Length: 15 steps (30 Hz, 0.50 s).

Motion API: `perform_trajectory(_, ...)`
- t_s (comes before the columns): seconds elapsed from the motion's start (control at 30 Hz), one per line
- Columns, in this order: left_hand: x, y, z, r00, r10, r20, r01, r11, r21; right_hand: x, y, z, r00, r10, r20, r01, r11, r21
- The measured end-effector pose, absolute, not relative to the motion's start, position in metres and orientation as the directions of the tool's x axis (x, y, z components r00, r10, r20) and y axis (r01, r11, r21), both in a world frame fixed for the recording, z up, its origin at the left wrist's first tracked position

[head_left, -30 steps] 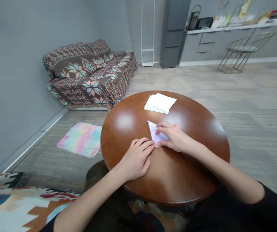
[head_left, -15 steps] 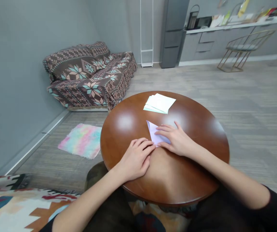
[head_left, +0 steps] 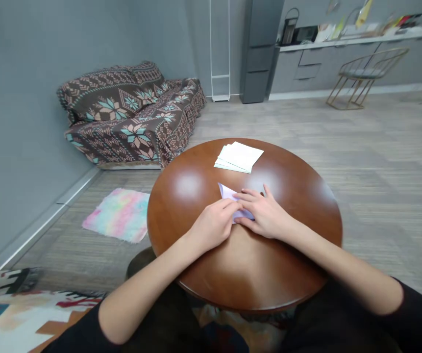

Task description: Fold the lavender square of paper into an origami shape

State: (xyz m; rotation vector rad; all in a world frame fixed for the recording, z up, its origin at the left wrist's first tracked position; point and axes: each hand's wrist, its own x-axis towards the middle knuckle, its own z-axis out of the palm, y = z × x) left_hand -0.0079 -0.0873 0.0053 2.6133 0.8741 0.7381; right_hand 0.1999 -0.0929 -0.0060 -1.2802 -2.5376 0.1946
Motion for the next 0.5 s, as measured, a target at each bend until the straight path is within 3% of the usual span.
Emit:
perform_trajectory(0.3, -0.013, -0.067, -0.008, 0.730, 0.634, 0.257, 0.528, -0.761, 0.376, 0.201, -0.093, -0.008, -0.559, 0.804, 0.205, 0.760, 0.595, -0.261)
perform_trajectory(0.5, -0.015, -0.069, -0.008, 0.708, 0.666, 0.235, 0.597, -0.742, 0.307, 0.210, -0.096, -0.021, -0.571, 0.774, 0.274, 0.770, 0.621, -0.147)
